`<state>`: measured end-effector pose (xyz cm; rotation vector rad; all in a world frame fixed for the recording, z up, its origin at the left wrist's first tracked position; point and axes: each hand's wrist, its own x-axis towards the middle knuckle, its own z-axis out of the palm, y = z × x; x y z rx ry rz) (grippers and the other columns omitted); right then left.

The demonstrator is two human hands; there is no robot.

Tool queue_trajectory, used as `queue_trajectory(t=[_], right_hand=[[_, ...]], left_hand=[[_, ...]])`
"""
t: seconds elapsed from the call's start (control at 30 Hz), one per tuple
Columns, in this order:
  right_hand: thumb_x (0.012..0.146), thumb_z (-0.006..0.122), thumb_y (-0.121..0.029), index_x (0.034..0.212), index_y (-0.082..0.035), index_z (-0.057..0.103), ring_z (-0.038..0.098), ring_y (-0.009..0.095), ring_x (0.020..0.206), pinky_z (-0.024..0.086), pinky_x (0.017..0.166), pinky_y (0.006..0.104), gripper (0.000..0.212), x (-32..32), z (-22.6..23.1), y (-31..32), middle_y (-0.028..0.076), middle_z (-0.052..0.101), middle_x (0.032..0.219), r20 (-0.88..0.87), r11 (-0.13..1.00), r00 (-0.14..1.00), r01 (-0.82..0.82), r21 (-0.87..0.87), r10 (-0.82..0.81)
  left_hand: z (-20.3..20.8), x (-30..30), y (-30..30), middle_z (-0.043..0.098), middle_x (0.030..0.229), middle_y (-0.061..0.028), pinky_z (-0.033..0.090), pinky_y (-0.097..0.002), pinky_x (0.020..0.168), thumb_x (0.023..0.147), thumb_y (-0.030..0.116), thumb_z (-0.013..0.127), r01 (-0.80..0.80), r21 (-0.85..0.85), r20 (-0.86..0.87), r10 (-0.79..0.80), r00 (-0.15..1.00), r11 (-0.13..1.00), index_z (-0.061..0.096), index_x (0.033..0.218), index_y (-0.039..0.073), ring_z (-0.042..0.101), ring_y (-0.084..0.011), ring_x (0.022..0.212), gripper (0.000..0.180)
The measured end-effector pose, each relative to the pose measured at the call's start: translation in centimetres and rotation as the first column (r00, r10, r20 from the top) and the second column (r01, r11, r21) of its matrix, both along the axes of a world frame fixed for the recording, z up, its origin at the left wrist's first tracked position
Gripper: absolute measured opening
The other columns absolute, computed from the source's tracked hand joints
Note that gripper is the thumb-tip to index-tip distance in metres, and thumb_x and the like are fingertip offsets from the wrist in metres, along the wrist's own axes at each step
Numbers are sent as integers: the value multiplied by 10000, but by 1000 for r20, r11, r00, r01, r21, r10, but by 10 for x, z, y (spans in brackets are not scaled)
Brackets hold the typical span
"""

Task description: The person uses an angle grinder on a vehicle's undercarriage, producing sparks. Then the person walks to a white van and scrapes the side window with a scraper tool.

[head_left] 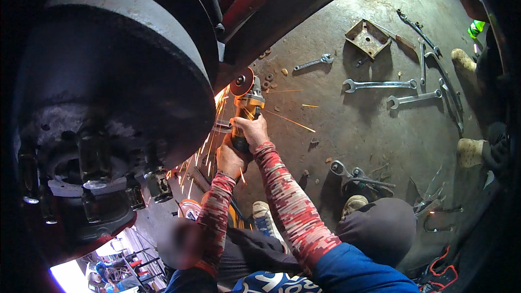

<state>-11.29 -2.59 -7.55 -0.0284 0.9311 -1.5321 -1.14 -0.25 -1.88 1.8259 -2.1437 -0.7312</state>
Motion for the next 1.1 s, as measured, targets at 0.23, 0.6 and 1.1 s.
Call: queue_trajectory(t=[0.23, 0.6, 1.1], right_hand=[[725, 839, -96, 1158, -22, 608, 670, 171, 849, 566, 785, 351, 496, -1, -4, -4, 69, 687, 983, 9, 999, 1000, 17, 28, -17], [696, 826, -101, 1105, -17, 631, 660, 150, 809, 550, 748, 308, 461, -2, 13, 6, 50, 701, 962, 42, 999, 999, 8, 45, -10], [726, 817, -104, 1150, -25, 611, 669, 171, 824, 557, 767, 330, 478, 9, 7, 3, 74, 689, 979, 5, 998, 1000, -31, 57, 31]], left_hand=[[6, -5, 2, 736, 981, -198, 561, -443, 805, 643, 254, 883, -12, 5, 122, 11, 992, 1000, 616, 1102, 63, 728, -368, 952, 565], [11, -3, 4, 729, 1010, -220, 558, -441, 859, 642, 283, 880, -37, 18, 210, 32, 977, 999, 608, 1153, 38, 717, -375, 1005, 628], [20, 1, 8, 741, 1034, -203, 560, -428, 865, 646, 291, 889, -38, 33, 258, 29, 966, 999, 623, 1229, 61, 725, -356, 1005, 681]])
